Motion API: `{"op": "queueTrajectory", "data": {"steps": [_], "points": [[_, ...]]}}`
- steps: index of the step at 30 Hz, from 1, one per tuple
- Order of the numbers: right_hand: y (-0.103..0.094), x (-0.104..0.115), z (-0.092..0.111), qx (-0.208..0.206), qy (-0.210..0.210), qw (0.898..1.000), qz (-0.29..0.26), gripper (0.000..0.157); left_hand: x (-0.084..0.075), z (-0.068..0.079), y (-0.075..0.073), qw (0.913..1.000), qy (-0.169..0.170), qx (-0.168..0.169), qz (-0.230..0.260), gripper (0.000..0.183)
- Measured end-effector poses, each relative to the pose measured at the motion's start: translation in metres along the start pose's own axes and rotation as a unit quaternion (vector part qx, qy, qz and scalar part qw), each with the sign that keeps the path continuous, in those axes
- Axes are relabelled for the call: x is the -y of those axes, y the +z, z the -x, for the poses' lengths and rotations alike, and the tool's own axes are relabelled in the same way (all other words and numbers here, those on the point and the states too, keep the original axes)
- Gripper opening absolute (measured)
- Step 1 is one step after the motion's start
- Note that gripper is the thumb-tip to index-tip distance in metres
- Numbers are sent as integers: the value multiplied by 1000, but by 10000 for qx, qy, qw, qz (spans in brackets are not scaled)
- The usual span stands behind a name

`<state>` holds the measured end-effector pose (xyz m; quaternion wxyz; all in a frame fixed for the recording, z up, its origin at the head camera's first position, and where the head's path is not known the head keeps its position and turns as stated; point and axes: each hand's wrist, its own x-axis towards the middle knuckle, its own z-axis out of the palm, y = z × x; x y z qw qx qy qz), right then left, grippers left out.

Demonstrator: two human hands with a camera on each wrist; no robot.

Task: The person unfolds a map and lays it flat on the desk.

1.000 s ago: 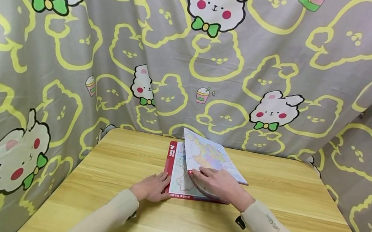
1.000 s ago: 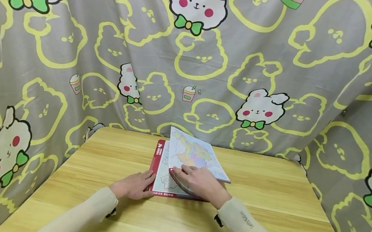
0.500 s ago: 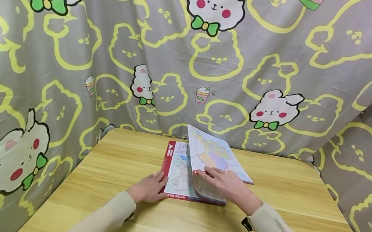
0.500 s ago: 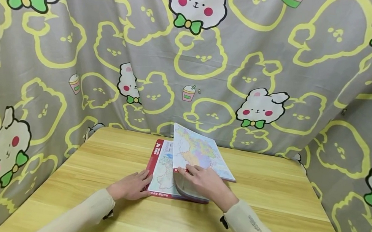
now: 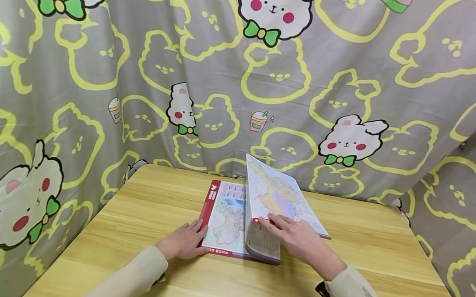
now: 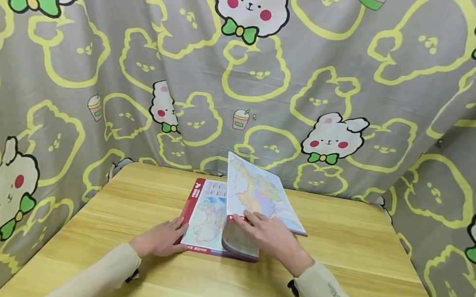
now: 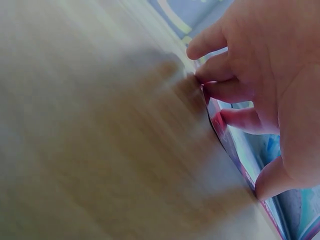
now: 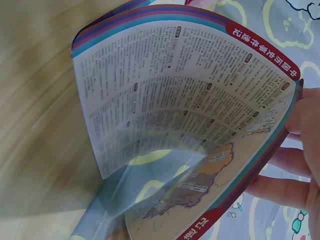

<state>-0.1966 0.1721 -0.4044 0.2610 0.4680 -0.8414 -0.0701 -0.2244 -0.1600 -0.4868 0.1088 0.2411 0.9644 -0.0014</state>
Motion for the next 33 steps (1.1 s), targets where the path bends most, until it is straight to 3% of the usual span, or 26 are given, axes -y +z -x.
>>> {"op": "queueTrajectory", "data": {"steps": [4, 11, 24, 33], "points": [[0, -1, 4, -174, 40, 9998, -48, 42, 5, 1, 4, 9999, -47, -50, 93, 76], [-3, -3, 10, -569, 90, 9982, -143, 63, 12, 4, 4, 9996, -151, -84, 208, 80], [-9, -9, 20, -960, 157, 9951, -147, 55, 26, 8, 4, 9992, -328, -167, 177, 89], [-14, -16, 31, -1259, 205, 9917, -139, 52, 39, 12, 2, 9983, -395, -108, 423, 88]]}}
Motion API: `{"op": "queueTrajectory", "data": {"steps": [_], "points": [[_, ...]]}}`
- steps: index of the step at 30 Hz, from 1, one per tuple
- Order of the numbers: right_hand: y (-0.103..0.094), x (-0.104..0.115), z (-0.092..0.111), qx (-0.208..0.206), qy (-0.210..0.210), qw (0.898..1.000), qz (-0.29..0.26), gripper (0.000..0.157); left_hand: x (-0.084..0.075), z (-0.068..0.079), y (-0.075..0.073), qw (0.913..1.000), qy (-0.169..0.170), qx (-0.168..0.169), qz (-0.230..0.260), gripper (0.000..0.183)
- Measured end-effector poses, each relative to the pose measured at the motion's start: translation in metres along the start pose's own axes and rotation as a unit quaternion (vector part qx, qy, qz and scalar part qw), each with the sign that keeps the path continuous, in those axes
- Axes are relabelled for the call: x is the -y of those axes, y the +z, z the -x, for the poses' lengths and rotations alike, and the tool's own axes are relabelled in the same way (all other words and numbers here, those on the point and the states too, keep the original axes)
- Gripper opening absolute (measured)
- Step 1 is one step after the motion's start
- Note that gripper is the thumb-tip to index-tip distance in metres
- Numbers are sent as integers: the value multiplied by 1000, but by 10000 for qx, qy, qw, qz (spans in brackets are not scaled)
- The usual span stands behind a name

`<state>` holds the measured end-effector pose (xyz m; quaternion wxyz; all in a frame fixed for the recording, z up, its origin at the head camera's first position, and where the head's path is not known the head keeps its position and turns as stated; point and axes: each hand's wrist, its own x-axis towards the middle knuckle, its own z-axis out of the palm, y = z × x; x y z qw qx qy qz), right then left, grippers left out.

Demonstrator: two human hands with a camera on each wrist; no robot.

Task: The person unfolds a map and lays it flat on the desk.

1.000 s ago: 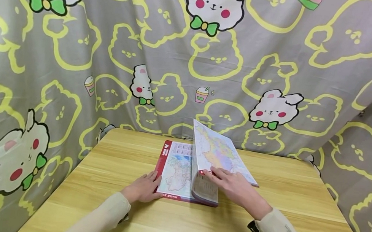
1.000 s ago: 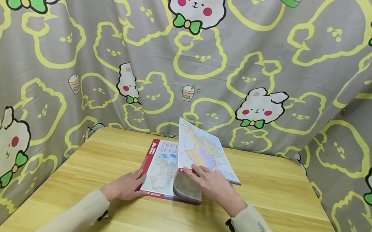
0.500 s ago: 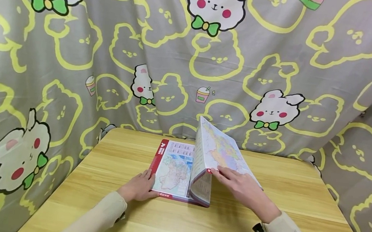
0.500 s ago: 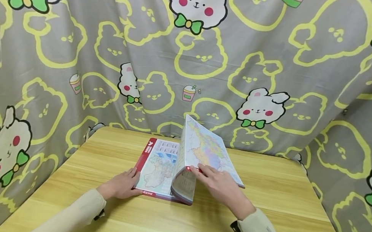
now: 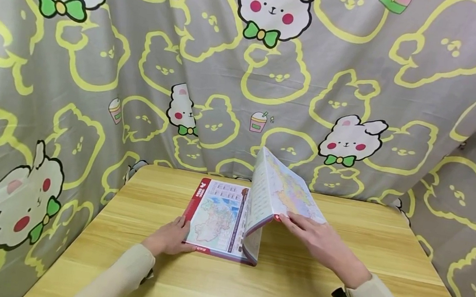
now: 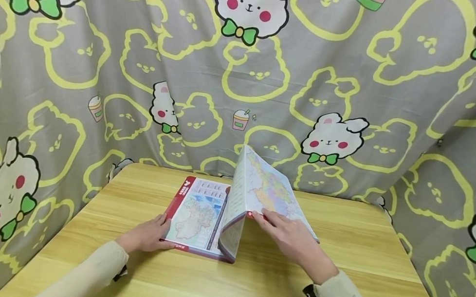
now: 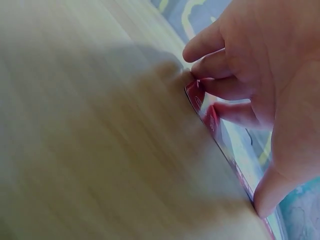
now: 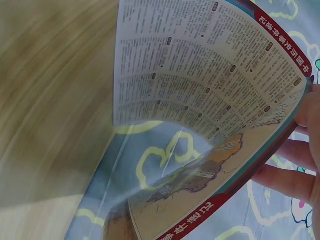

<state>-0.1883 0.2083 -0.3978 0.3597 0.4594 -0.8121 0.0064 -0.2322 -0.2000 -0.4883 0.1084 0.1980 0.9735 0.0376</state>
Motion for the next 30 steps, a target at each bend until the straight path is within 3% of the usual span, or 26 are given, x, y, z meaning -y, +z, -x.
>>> {"op": "queueTrajectory", "data": {"steps": [11, 24, 30], "points": [[-11, -5, 9, 26, 218, 9998, -21, 51, 15, 2, -4, 9995, -57, 98, 296, 89], [-17, -9, 23, -58, 329, 9994, 86, 48, 28, 2, -8, 9961, -492, 325, 656, 96], [-15, -10, 29, -150, 317, 9994, 57, 47, 33, 3, -9, 9948, -544, 267, 819, 98]]}}
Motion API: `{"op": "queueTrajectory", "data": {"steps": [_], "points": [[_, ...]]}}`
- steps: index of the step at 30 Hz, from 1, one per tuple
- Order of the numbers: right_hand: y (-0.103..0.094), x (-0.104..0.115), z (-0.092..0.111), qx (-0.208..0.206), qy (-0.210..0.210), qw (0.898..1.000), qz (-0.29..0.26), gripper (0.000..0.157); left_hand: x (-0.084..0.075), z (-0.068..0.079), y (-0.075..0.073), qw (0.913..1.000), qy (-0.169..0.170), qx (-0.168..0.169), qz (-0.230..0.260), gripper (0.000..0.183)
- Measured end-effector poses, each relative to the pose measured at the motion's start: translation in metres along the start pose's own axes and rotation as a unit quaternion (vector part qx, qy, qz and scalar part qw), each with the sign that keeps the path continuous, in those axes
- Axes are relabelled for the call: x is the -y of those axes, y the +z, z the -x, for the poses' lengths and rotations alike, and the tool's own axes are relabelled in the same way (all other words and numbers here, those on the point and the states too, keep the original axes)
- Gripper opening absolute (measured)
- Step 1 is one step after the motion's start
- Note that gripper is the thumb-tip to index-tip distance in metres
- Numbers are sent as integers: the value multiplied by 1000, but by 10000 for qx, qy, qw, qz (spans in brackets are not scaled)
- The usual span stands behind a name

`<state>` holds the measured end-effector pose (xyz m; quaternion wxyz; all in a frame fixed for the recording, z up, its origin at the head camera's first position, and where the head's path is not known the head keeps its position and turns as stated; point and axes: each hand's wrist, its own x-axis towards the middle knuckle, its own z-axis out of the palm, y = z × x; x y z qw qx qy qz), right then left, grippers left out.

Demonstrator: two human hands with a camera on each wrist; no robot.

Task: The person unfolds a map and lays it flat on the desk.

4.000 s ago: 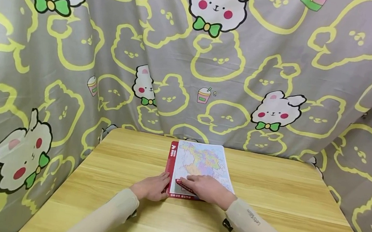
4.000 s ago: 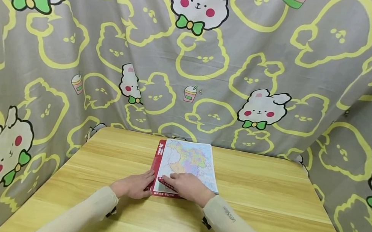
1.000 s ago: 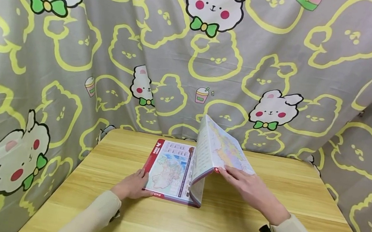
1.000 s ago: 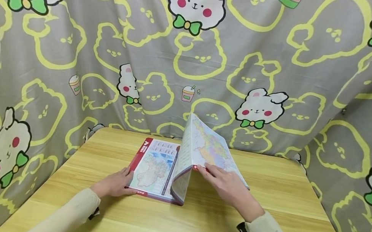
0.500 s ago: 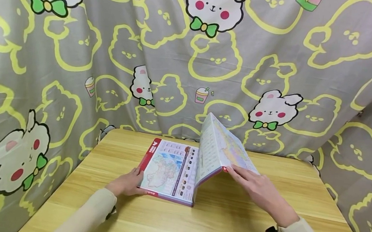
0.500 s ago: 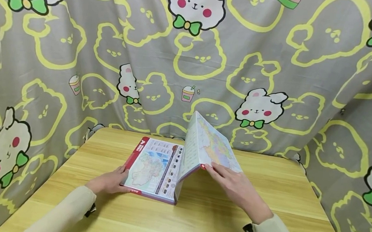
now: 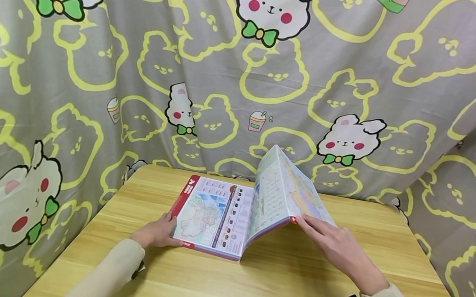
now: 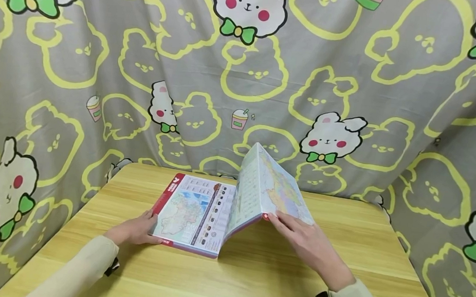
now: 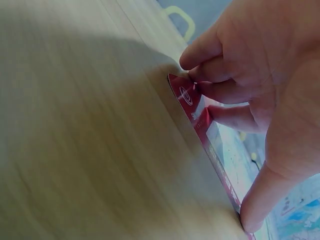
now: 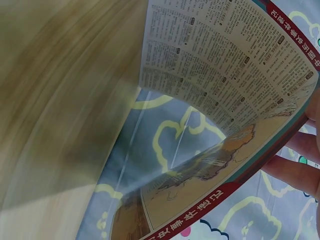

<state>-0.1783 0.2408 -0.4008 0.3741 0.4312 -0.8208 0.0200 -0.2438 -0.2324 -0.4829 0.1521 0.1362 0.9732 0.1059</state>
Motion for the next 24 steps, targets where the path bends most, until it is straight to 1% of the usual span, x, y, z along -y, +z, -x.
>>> {"op": "queueTrajectory", "data": {"steps": [10, 13, 19, 24], "points": [[2, 0, 11, 261, 106, 9996, 19, 51, 12, 4, -6, 9997, -103, 25, 210, 97], [3, 0, 14, 317, 157, 9994, 15, 52, 16, 3, -8, 9997, -171, 58, 163, 97], [7, -2, 22, 363, 213, 9991, 24, 51, 25, 1, -13, 9997, -183, 87, 121, 97], [10, -3, 29, 638, 294, 9975, 106, 56, 33, 2, -16, 9994, -277, 132, 152, 97]]}}
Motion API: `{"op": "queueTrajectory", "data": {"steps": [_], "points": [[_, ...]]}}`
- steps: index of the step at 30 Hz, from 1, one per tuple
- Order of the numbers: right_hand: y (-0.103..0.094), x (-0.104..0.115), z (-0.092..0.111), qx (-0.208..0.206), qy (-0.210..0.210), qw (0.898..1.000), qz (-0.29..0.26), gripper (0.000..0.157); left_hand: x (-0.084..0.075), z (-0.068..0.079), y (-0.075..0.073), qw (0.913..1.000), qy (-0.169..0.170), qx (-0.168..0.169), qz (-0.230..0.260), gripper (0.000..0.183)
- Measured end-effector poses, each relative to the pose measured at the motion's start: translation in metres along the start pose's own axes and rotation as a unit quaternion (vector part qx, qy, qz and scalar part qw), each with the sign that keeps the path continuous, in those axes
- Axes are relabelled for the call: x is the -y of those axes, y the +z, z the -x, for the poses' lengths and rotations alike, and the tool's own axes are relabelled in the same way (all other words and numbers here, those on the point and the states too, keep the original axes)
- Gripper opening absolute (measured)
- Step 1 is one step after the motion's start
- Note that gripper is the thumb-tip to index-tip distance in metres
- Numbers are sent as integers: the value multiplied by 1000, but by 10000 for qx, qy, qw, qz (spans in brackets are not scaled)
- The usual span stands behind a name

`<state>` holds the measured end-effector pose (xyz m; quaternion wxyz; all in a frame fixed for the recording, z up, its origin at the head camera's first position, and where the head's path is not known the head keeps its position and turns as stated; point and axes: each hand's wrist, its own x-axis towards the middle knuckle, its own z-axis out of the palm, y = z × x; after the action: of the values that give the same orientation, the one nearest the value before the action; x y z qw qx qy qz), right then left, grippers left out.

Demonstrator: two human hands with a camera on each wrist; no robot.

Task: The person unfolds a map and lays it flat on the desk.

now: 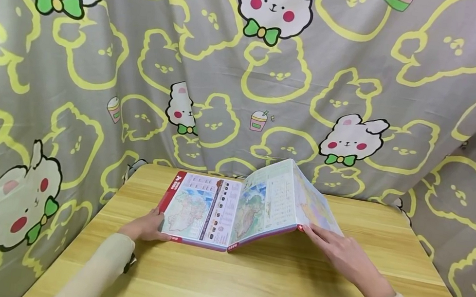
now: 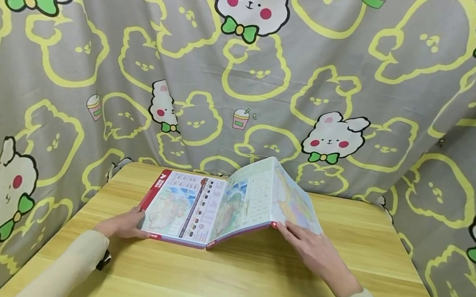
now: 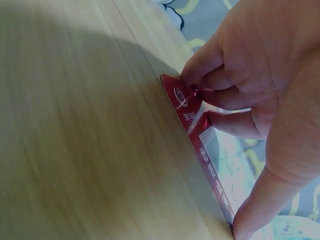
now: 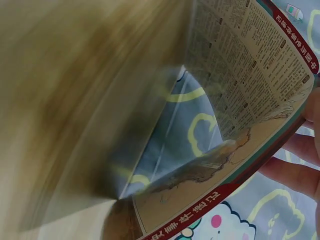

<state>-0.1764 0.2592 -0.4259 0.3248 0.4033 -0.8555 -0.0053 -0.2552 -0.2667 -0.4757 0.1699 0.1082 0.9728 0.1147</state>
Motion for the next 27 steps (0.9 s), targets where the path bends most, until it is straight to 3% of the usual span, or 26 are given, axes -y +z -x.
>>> {"op": "queueTrajectory", "data": {"steps": [8, 13, 16, 27], "points": [[6, 1, 8, 242, 21, 9997, 57, 59, 9, 1, -3, 9998, -48, 33, 184, 98], [9, 1, 12, 388, 16, 9992, -8, 43, 13, 1, -5, 9996, -31, -3, 268, 100], [11, 2, 14, 478, 28, 9989, -9, 41, 16, 0, -4, 9996, -19, -1, 271, 101], [24, -2, 26, 924, -103, 9955, -193, 59, 22, -2, -2, 9993, -222, -102, 290, 112]]}}
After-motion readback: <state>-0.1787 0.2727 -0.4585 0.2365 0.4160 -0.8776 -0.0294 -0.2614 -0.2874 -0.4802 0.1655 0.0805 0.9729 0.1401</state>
